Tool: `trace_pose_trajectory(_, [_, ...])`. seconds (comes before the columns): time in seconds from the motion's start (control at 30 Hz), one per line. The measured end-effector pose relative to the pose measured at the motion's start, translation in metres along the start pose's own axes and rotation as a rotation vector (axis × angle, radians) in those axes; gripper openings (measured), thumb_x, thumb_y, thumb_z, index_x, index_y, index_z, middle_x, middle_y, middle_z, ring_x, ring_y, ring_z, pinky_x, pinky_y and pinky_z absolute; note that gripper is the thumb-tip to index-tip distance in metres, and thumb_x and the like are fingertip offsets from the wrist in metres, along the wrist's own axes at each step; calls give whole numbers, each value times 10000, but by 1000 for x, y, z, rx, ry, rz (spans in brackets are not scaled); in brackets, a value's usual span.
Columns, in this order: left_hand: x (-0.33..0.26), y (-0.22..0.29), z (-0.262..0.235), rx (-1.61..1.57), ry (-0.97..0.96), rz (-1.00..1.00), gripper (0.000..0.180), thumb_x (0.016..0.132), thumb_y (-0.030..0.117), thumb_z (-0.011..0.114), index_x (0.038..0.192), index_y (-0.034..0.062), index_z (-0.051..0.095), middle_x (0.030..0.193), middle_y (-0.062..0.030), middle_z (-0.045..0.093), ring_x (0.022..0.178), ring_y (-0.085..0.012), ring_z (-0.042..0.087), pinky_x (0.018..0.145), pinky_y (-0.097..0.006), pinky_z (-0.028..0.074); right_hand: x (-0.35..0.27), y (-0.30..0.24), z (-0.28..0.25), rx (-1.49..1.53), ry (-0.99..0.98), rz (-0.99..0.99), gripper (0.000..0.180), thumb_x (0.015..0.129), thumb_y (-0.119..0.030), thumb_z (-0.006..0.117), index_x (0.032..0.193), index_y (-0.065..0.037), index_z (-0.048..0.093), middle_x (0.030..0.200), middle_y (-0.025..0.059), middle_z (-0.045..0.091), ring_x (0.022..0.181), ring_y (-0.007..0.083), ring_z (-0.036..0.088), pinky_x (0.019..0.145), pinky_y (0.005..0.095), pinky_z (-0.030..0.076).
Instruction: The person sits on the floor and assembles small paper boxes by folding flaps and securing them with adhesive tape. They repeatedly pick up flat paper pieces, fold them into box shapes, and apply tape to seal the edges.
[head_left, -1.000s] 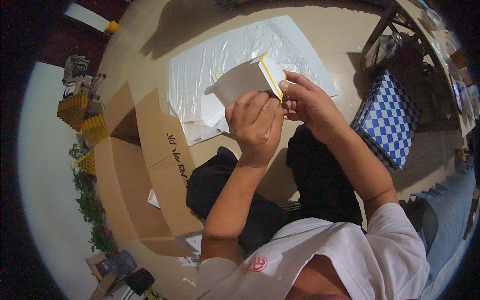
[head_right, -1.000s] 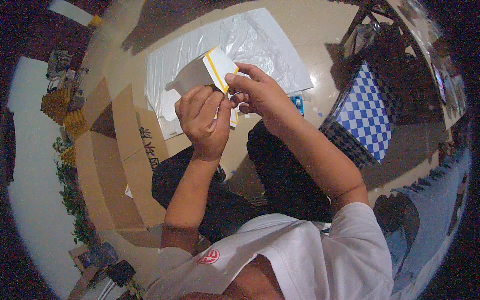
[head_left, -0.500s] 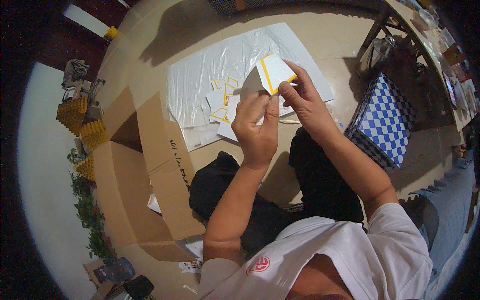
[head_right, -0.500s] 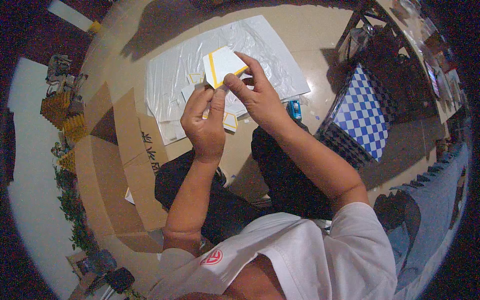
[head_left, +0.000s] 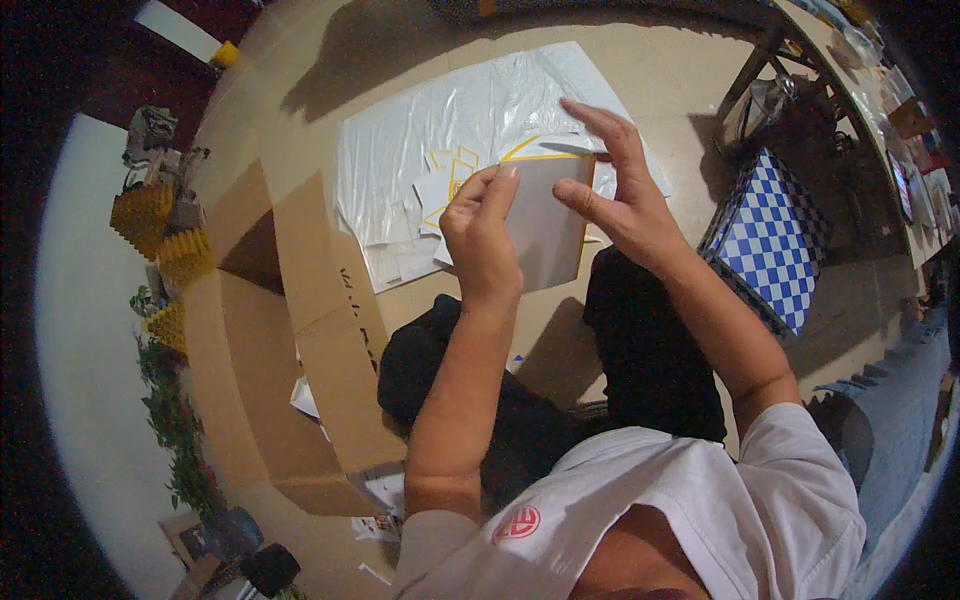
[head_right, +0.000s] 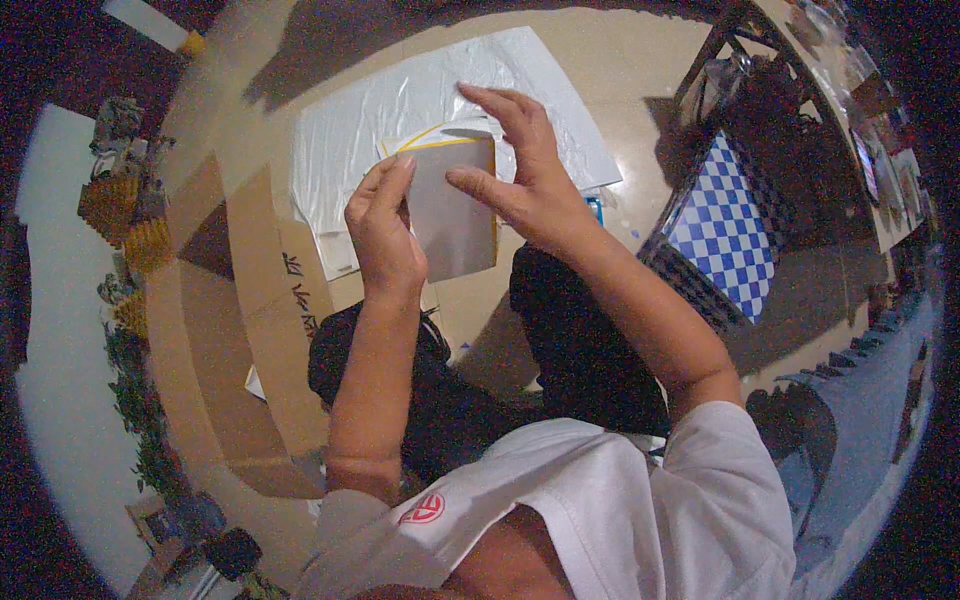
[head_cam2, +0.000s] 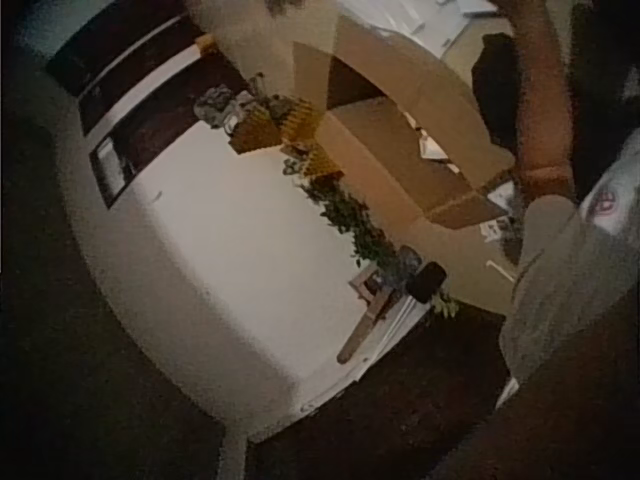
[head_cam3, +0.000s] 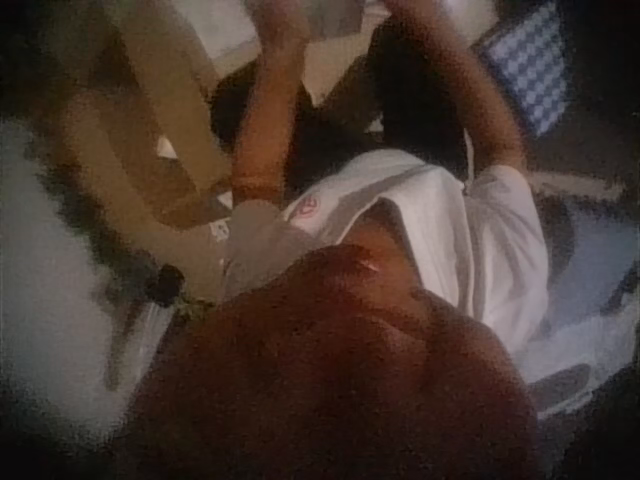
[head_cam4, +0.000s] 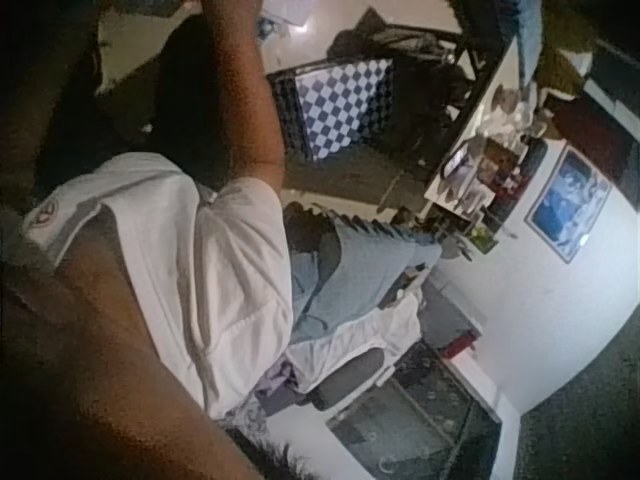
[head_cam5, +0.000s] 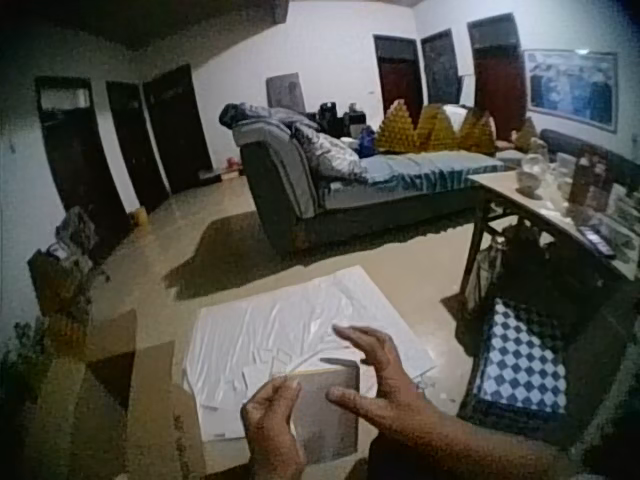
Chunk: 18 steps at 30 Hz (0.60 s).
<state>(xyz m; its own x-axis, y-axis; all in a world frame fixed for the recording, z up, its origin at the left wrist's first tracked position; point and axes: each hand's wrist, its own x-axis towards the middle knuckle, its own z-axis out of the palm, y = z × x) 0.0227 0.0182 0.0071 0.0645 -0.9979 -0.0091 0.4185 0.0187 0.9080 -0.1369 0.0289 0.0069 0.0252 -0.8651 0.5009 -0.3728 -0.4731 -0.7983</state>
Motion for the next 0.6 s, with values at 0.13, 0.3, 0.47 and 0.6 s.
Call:
trace_pose_trajectory(0.13, [-1,1,0,-4,-62,-53,182,879,150,616,914,-22,667,803,-35,642,718,-93,567,671,-231,446,8,2,-6,-367,-91,-221,453,812,-299,703,1238,-194,590,1302,110,502,1240,317,416,1066,435,287])
trace_pose_trajectory(0.3, [17,-4,-12,-236,29,-120,226,883,175,620,1021,-4,630,957,-90,647,875,-193,608,829,-318,474,2,28,-10,205,-122,249,607,896,-462,591,1377,-125,438,1416,164,419,1279,321,425,1058,443,336])
trace_pose_trajectory(0.47, [33,20,-25,-451,375,-312,379,903,219,594,1216,15,532,1228,-139,566,1139,-296,528,1012,-448,399,-8,16,-14,505,-371,656,826,850,-498,634,1473,-123,244,1371,215,395,1226,307,452,985,416,440])
trace_pose_trajectory(0.6, [38,6,-33,-508,323,-258,427,894,212,605,1255,9,500,1279,-152,528,1172,-311,505,1022,-475,389,-5,4,-3,615,-441,632,813,833,-509,645,1456,-117,299,1343,200,401,1156,279,504,844,371,557])
